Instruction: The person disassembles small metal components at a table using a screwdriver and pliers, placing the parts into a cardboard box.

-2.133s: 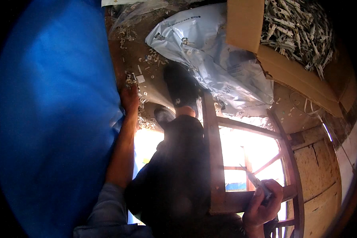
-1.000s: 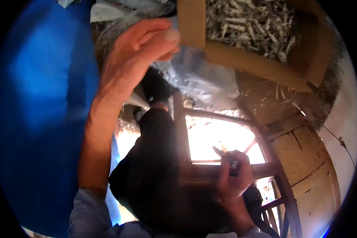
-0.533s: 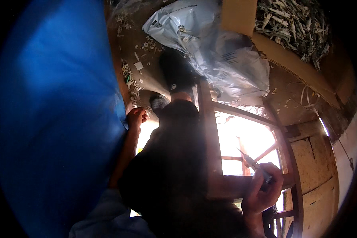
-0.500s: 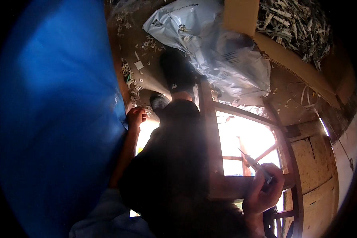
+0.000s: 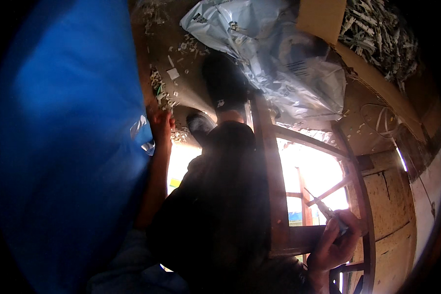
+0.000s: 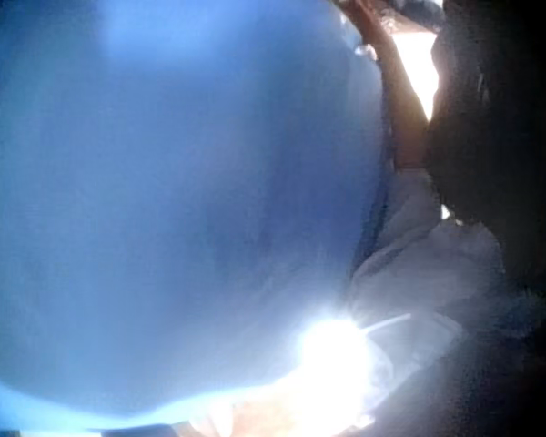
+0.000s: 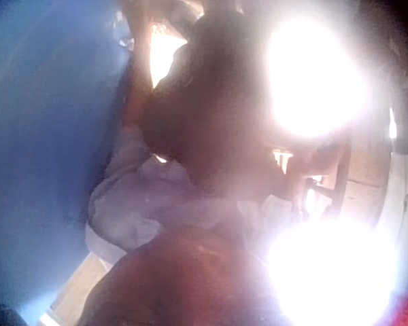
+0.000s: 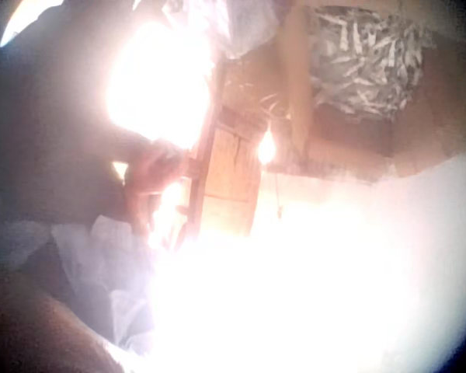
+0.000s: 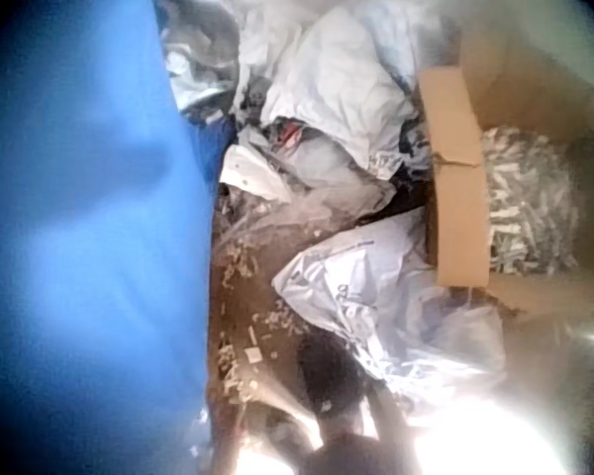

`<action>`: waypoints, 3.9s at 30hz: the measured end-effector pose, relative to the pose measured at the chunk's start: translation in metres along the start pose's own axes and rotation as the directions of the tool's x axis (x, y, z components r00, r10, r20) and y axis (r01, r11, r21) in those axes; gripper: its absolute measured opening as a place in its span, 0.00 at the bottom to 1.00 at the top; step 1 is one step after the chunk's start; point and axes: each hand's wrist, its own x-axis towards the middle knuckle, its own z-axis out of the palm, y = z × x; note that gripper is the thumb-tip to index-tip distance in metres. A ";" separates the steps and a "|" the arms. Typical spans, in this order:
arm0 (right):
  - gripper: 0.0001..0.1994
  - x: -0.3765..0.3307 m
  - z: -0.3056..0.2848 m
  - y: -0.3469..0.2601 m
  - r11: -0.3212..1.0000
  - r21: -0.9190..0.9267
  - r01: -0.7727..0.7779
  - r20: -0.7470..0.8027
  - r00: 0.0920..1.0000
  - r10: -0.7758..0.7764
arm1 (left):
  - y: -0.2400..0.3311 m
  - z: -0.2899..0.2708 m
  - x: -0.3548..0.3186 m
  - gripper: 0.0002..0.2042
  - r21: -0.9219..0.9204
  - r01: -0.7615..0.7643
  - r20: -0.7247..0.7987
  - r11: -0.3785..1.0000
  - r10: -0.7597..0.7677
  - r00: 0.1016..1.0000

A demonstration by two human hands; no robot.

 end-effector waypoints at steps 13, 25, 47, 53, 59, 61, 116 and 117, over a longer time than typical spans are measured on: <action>0.08 0.002 -0.002 -0.002 1.000 0.020 -0.009 0.030 1.000 0.009 | 0.030 0.042 0.044 0.11 0.173 0.085 -0.088 0.981 -0.070 0.994; 0.10 0.007 0.000 -0.009 0.998 0.028 0.050 0.033 0.998 -0.051 | 0.165 0.079 -0.045 0.19 0.006 0.155 0.317 0.988 -0.149 0.937; 0.08 0.008 0.007 -0.001 0.989 0.101 0.107 -0.143 0.985 -0.092 | 0.310 0.154 -0.256 0.16 0.153 -0.403 0.586 0.903 0.246 0.772; 0.07 0.005 0.011 -0.009 0.989 0.147 -0.029 -0.237 0.969 0.064 | 0.325 0.145 -0.258 0.15 0.150 -0.344 0.542 0.927 0.214 0.813; 0.11 0.009 0.011 -0.007 0.999 0.039 0.009 -0.264 0.965 0.001 | 0.334 0.109 -0.296 0.15 0.134 -0.335 0.509 0.933 0.225 0.831; 0.12 0.009 0.010 -0.005 0.999 0.005 0.053 -0.266 0.963 -0.050 | 0.342 0.096 -0.313 0.14 0.144 -0.434 0.510 0.889 0.309 0.803; 0.17 -0.204 -0.098 -0.151 0.454 0.885 0.101 0.295 0.633 -0.716 | 0.254 -0.125 -0.610 0.18 0.569 -0.808 0.202 -0.152 0.978 -0.042; 0.18 -0.205 -0.097 -0.150 0.453 0.888 0.083 0.317 0.603 -0.732 | 0.253 -0.131 -0.609 0.17 0.565 -0.812 0.202 -0.144 0.979 -0.033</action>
